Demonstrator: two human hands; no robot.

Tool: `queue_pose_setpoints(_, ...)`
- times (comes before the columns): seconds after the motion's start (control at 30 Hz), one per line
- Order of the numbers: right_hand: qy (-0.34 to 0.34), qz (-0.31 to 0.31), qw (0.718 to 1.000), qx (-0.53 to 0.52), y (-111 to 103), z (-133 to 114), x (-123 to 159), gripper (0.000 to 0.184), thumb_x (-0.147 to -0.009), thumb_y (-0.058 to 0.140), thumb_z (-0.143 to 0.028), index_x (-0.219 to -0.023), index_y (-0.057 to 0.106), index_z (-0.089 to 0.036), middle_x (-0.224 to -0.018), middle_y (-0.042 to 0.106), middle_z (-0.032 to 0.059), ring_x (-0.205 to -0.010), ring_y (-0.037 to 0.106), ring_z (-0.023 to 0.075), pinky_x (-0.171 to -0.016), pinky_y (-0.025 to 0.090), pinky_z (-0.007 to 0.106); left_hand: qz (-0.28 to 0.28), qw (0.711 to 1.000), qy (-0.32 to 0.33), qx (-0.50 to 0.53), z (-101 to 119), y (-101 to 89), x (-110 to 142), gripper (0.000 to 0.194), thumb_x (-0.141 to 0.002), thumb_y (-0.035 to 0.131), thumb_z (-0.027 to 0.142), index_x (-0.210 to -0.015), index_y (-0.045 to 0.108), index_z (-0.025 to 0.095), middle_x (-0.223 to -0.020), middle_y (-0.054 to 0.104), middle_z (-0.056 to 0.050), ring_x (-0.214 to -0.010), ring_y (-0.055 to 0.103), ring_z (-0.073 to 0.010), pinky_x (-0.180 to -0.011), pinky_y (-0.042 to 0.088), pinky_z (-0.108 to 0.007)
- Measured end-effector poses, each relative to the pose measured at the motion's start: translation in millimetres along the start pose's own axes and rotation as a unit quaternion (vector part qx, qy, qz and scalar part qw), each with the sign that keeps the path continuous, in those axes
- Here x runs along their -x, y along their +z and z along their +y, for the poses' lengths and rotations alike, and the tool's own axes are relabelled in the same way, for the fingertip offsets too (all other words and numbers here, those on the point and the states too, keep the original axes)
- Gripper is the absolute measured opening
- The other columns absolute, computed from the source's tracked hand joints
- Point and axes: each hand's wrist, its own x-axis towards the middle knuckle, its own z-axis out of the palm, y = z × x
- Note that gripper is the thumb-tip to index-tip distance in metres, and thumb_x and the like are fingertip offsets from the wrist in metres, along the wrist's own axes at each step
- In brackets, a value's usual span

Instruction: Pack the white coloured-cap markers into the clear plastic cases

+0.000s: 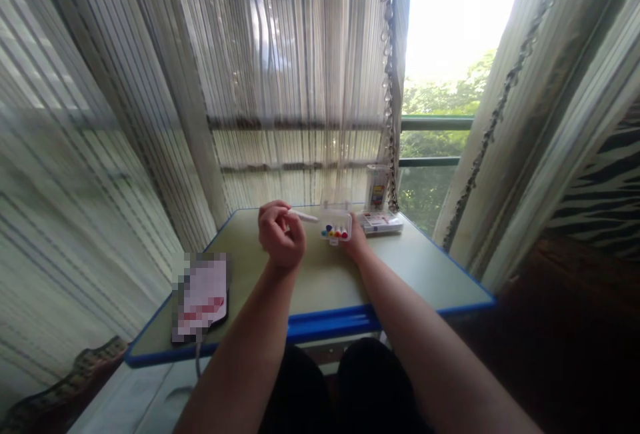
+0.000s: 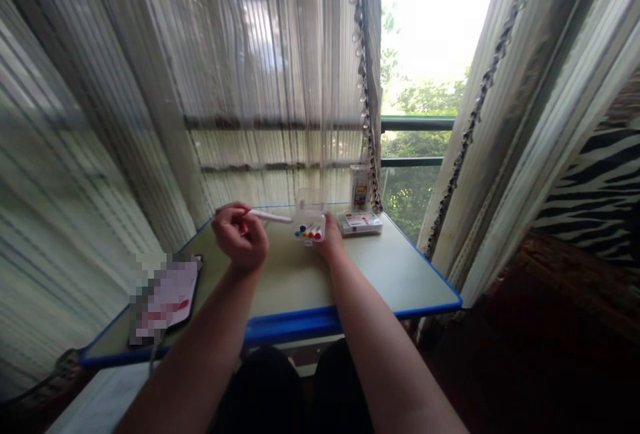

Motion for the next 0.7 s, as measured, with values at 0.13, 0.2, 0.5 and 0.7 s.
queue_pose_setpoints(0.13,-0.005,0.003,1.0,0.006,-1,-1,-1,0.037,-0.06,0.065,-0.031,-0.095,0.057,-0.021,-0.084,0.065,0.0024,-0.076,0.061,0.0198,-0.076,0.049,0.035,0.029,0.999,-0.035,0.018,0,-0.3,-7,0.007,-0.087,0.04,0.024,-0.092,0.04,0.018,-0.084,0.051,-0.005,-0.076,0.054,-0.0134,-0.061,0.046,-0.026)
queue_pose_setpoints(0.2,0.001,0.01,1.0,0.015,-1,-4,0,0.038,-0.059,0.067,-0.032,-0.094,0.057,-0.021,-0.085,0.065,0.0035,-0.076,0.061,0.0213,-0.076,0.049,0.037,0.016,0.999,-0.038,0.028,0,-0.2,-7,0.007,-0.087,0.039,0.023,-0.091,0.04,0.018,-0.084,0.051,-0.005,-0.077,0.054,-0.0135,-0.064,0.047,-0.027)
queue_pose_setpoints(0.5,0.018,-0.016,0.997,0.069,-6,-12,1,0.041,-0.063,0.062,-0.034,-0.102,0.055,-0.021,-0.088,0.066,0.0053,-0.081,0.063,0.0248,-0.077,0.05,0.039,-0.058,0.998,-0.011,0.037,6,0.5,1,0.003,-0.086,0.041,0.017,-0.086,0.043,0.019,-0.083,0.054,-0.006,-0.08,0.055,-0.0152,-0.068,0.047,-0.03)
queue_pose_setpoints(0.7,0.029,-0.029,0.994,0.098,-8,-20,3,0.046,-0.061,0.064,-0.033,-0.104,0.054,-0.02,-0.1,0.066,0.0088,-0.09,0.063,0.0271,-0.08,0.05,0.04,-0.072,0.997,0.012,0.03,9,0.2,1,0.005,-0.084,0.042,0.014,-0.083,0.043,0.019,-0.083,0.055,-0.006,-0.08,0.056,-0.0153,-0.07,0.048,-0.03)
